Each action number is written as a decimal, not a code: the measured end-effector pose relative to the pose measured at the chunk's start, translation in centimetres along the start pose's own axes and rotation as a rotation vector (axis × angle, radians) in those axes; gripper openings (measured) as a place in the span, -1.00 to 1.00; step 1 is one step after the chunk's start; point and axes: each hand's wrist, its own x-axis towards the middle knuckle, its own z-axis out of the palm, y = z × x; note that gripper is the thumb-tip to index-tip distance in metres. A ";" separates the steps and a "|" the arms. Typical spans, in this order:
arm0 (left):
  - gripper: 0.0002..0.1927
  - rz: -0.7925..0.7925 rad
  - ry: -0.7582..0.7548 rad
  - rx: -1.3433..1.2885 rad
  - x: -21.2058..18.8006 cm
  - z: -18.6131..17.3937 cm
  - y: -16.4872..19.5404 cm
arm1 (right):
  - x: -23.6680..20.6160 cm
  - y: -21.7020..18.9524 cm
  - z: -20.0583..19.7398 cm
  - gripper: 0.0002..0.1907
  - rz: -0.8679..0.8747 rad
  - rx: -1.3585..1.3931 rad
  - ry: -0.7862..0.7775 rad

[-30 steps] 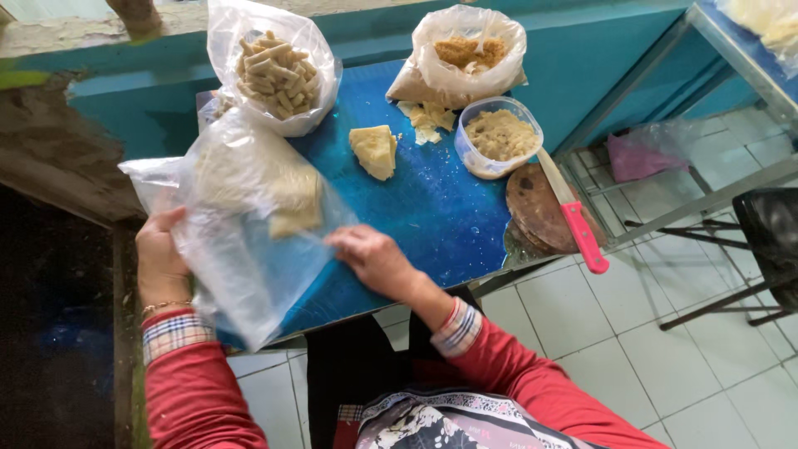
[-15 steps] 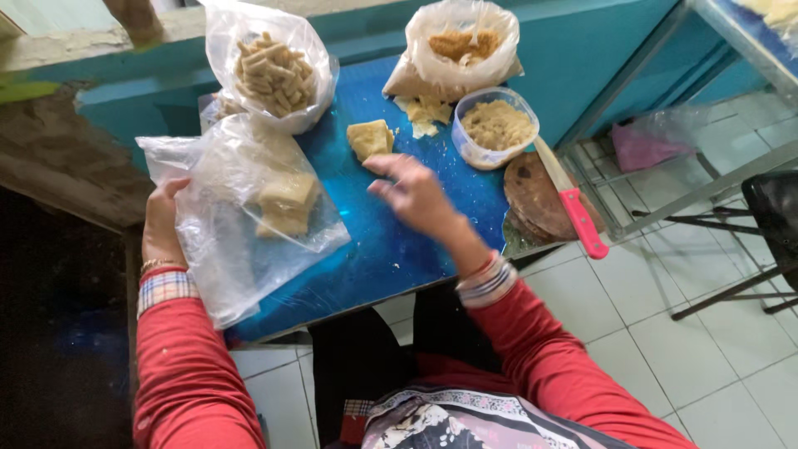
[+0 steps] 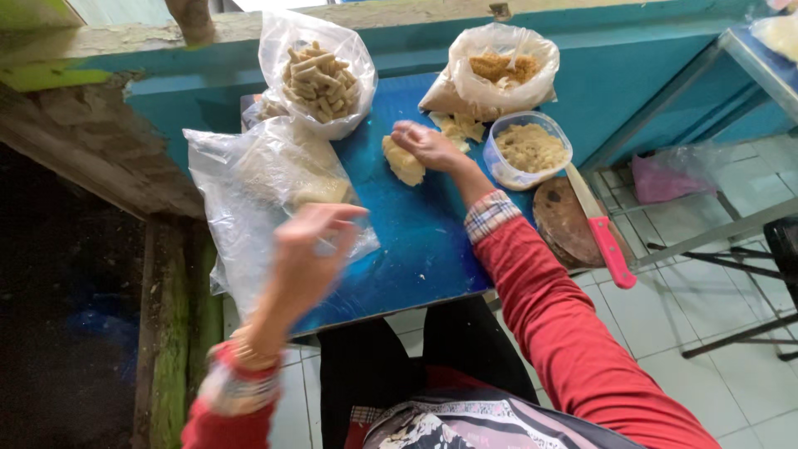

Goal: The person sits at a blue table and folds small triangular dough wrappers, pinching them closed around a brown filling scooped from a plastic container. They occasionally reposition a plastic sheet covering dough blocks and reach into bags of dough pieces and filling while working through the wrappers one at a time.

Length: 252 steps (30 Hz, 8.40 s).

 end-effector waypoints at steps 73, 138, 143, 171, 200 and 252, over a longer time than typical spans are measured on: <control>-0.08 0.426 0.068 1.017 21.1 -2.1 -13.3 | 5.8 -6.8 -5.2 -0.26 -0.219 0.041 0.364; -0.87 -0.434 0.683 -0.831 9.4 12.4 -13.7 | 0.6 -4.6 1.4 -0.32 0.081 0.361 -0.170; -0.88 -0.392 0.715 -0.868 9.2 12.0 -12.9 | 2.3 -5.1 0.5 -0.49 0.027 0.751 -0.355; -0.80 -0.500 0.126 -0.960 8.9 14.6 -10.7 | -7.4 -5.2 -0.7 -0.70 -0.233 0.272 0.553; -0.91 -0.579 0.158 -0.781 7.4 16.2 -9.0 | -8.1 -0.8 2.0 -0.80 0.210 1.026 0.012; -0.76 -0.406 -0.140 -1.098 7.0 15.4 -7.2 | -14.8 -4.3 2.3 -0.59 0.056 0.564 0.521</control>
